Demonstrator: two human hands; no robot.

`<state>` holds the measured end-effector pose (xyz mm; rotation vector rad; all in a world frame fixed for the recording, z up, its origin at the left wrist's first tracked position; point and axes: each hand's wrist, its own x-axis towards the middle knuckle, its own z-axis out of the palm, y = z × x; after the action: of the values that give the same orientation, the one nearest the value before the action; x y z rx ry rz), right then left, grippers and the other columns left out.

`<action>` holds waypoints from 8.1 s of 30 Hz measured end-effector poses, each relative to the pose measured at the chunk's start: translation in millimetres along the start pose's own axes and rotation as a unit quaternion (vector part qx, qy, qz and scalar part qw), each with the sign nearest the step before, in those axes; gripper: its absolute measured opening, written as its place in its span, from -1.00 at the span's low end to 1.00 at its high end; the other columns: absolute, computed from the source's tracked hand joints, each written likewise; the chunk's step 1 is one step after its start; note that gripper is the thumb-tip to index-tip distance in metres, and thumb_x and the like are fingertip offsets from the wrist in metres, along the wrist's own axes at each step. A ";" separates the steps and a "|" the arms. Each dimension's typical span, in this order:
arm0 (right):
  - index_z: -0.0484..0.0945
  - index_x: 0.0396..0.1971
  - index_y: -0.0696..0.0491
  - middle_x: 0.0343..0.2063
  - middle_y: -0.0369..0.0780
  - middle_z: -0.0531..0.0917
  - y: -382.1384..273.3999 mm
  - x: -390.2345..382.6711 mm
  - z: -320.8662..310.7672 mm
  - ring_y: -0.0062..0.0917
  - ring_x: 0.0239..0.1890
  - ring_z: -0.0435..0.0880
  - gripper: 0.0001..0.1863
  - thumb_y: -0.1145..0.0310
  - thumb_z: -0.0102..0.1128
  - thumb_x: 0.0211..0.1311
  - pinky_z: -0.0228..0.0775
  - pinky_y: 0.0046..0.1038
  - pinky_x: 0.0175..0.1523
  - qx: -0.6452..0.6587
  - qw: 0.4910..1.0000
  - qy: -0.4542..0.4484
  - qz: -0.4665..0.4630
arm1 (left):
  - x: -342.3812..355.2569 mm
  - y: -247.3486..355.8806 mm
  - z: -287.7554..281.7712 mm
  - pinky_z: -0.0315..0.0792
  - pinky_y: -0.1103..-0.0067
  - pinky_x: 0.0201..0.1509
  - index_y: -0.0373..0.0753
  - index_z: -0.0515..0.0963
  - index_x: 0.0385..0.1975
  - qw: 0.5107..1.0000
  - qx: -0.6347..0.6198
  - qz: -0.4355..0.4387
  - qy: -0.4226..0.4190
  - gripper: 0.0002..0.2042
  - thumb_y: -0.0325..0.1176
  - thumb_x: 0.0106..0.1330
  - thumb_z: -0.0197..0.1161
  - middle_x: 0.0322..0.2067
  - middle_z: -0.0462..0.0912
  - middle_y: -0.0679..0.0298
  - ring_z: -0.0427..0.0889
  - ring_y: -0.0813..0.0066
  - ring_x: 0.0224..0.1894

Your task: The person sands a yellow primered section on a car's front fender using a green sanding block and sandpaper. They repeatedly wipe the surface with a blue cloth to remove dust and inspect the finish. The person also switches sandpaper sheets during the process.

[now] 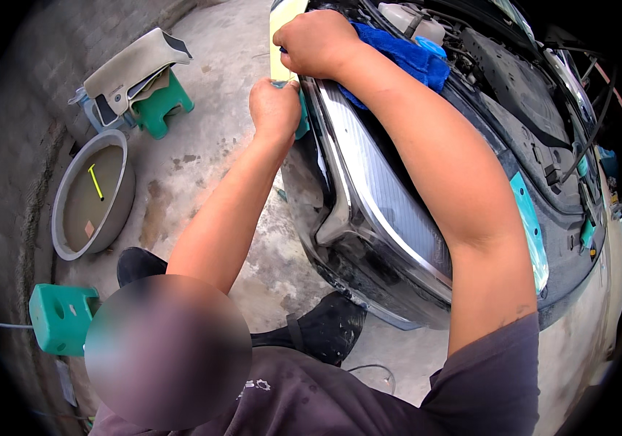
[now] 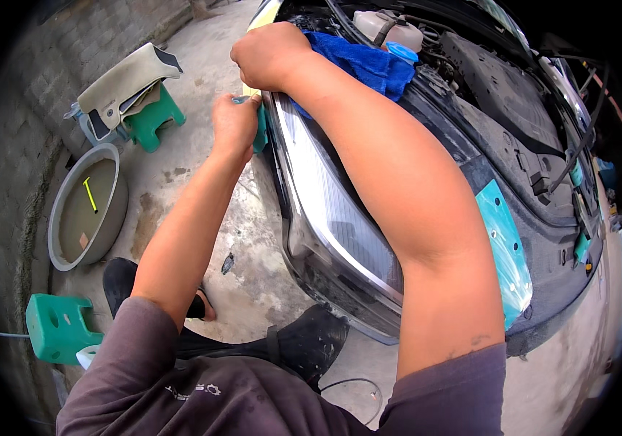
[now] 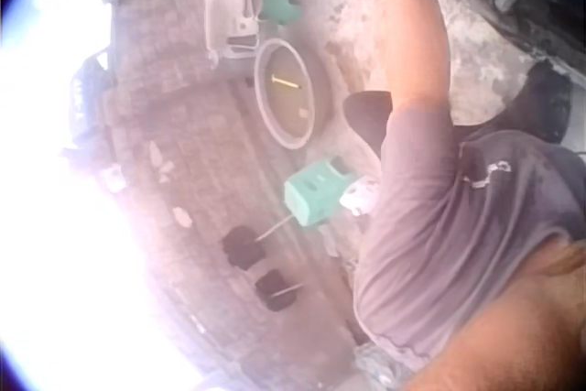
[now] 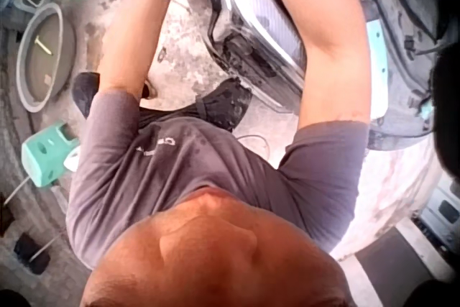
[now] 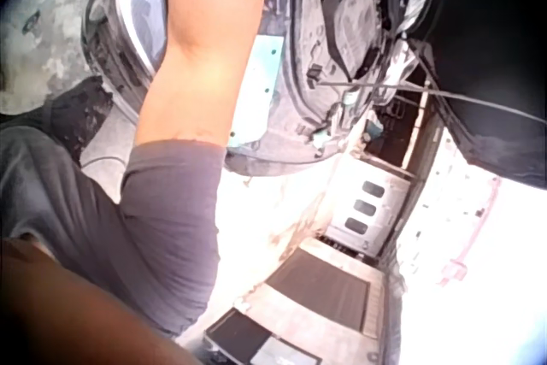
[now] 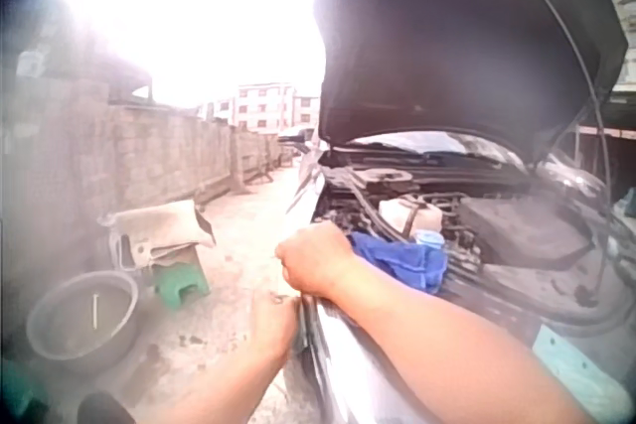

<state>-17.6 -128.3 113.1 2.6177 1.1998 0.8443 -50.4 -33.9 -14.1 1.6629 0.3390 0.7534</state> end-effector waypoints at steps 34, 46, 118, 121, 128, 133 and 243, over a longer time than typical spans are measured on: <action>0.78 -0.17 -0.11 -0.32 -0.14 0.79 5.0 -4.7 4.1 -0.20 -0.27 0.79 -0.70 0.12 0.26 0.16 0.65 -0.20 -0.15 0.060 0.985 0.116 0.109 | 21.2 21.4 3.7 0.56 0.17 0.03 -0.48 0.63 -0.27 0.996 0.085 0.014 -0.023 -0.77 -0.40 0.23 0.35 -0.25 0.71 -0.24 0.71 -0.19 -0.10; 0.77 -0.14 -0.11 -0.36 -0.11 0.78 6.8 -2.9 4.7 -0.17 -0.30 0.78 -0.69 0.10 0.26 0.21 0.64 -0.18 -0.18 0.041 0.990 0.103 0.090 | -5.2 19.6 -6.1 0.53 0.16 0.04 -0.46 0.59 -0.28 0.991 0.116 0.052 -0.032 -0.77 -0.38 0.25 0.34 -0.28 0.70 -0.21 0.69 -0.20 -0.11; 0.80 -0.28 -0.04 -0.22 -0.22 0.82 -4.2 -3.0 -8.0 -0.31 -0.17 0.83 -0.79 0.43 0.28 0.08 0.68 -0.23 -0.19 0.013 0.999 -0.032 0.018 | 0.3 19.2 -6.6 0.47 0.50 -0.29 -0.48 0.62 -0.39 0.999 0.024 0.029 -0.022 -0.83 -0.47 0.22 0.40 -0.49 0.67 0.20 0.55 0.53 -0.44; 0.80 -0.30 -0.05 -0.23 -0.21 0.82 -2.1 -1.1 -6.3 -0.30 -0.17 0.83 -0.80 0.44 0.28 0.07 0.68 -0.23 -0.20 0.008 1.000 -0.025 0.013 | -27.7 3.8 -13.6 0.45 0.50 -0.36 -0.50 0.62 -0.36 0.995 0.042 0.087 -0.010 -0.82 -0.47 0.23 0.40 -0.50 0.67 0.21 0.53 0.54 -0.49; 0.80 -0.34 -0.05 -0.24 -0.19 0.81 -5.7 1.2 -12.2 -0.27 -0.17 0.82 -0.81 0.47 0.27 0.07 0.70 -0.21 -0.22 0.007 1.000 -0.017 -0.026 | 4.0 5.5 -9.5 0.44 0.53 -0.38 -0.47 0.63 -0.36 0.996 0.055 0.071 0.003 -0.83 -0.46 0.25 0.41 -0.50 0.67 0.22 0.55 0.57 -0.48; 0.80 -0.32 -0.03 -0.24 -0.19 0.81 -6.7 -6.0 -12.5 -0.28 -0.16 0.82 -0.80 0.48 0.26 0.08 0.69 -0.20 -0.21 -0.013 0.999 -0.043 -0.014 | -43.9 -3.0 -18.6 0.43 0.49 -0.38 -0.46 0.63 -0.42 0.995 0.045 0.086 -0.010 -0.85 -0.47 0.24 0.39 -0.54 0.65 0.25 0.52 0.58 -0.49; 0.75 -0.26 -0.10 -0.38 -0.16 0.78 -5.8 -4.8 3.1 -0.22 -0.25 0.80 -0.78 0.29 0.24 0.08 0.66 -0.19 -0.12 -0.022 0.996 0.068 0.050 | -2.3 11.8 -7.6 0.58 0.25 -0.05 -0.43 0.68 -0.31 0.991 0.105 0.084 0.010 -0.76 -0.36 0.13 0.39 -0.38 0.72 -0.17 0.75 -0.07 -0.23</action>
<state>-22.2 -127.6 106.4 2.6408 1.0752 1.0708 -59.1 -32.3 -3.0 1.9007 0.3021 0.8847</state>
